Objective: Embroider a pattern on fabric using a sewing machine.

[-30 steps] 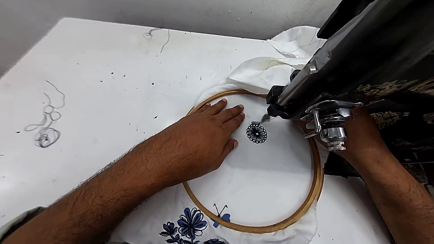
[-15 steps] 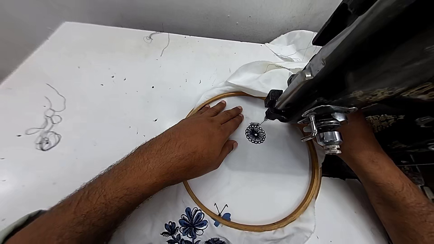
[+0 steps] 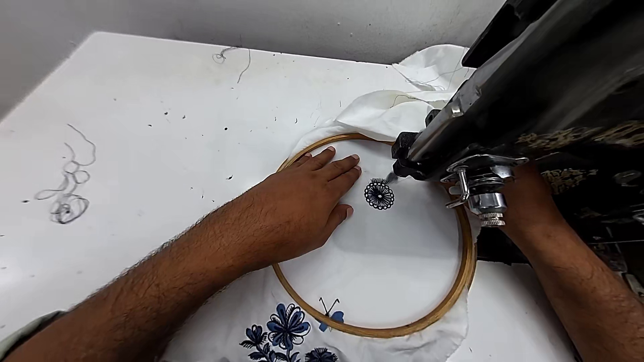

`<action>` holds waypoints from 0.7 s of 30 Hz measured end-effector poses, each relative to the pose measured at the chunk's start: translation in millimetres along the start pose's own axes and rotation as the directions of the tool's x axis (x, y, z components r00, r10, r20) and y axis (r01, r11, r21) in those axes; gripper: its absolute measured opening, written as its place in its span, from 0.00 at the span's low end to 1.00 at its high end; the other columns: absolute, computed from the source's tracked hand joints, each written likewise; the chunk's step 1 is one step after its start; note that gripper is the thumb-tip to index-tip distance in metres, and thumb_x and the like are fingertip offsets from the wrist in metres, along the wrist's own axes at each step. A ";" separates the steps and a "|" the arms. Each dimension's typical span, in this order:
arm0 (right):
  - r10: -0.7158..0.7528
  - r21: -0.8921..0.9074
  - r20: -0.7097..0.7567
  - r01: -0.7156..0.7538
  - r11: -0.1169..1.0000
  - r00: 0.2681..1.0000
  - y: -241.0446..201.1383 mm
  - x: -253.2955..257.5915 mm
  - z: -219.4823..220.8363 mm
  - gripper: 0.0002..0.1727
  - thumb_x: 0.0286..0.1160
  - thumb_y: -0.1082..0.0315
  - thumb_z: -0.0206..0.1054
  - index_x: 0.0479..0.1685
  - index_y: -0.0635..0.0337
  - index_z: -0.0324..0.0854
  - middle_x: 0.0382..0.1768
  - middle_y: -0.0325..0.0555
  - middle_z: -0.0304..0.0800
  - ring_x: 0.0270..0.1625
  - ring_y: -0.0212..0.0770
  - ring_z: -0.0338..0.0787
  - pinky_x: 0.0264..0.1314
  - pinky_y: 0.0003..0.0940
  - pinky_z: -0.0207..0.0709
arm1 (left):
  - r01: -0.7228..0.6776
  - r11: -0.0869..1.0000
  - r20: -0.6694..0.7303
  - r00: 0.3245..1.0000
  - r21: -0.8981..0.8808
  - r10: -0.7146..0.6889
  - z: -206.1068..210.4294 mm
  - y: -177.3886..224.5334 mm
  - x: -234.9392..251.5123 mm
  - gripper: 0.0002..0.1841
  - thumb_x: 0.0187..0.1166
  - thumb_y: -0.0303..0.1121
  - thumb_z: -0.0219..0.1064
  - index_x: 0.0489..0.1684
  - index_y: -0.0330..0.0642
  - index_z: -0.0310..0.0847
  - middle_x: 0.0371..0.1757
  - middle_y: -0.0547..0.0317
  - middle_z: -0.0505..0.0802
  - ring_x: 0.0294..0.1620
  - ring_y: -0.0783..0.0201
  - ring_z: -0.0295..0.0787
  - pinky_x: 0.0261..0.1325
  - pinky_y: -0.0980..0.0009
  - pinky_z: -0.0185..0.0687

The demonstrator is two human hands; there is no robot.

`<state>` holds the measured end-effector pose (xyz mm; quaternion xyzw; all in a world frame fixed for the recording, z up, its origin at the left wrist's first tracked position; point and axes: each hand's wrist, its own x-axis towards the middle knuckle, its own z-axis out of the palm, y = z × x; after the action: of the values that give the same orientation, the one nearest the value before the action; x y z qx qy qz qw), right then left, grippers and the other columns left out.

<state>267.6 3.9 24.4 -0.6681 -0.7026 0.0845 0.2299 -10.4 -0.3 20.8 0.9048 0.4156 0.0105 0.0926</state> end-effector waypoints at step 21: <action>-0.066 0.016 -0.024 0.066 0.998 0.998 6.2 1.1 4.2 0.11 0.63 0.68 0.75 0.34 0.68 0.82 0.32 0.54 0.86 0.37 0.46 0.86 0.42 0.49 0.76 | 0.006 1.000 0.006 1.000 0.024 -0.006 -1.2 0.2 -1.5 0.32 0.92 0.52 0.42 0.91 0.47 0.65 0.93 0.59 0.67 0.94 0.49 0.56 0.91 0.47 0.55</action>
<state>271.4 6.4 18.3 -0.6437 -0.7207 0.0747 0.2463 -11.4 -1.4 22.2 0.9047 0.4180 0.0025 0.0829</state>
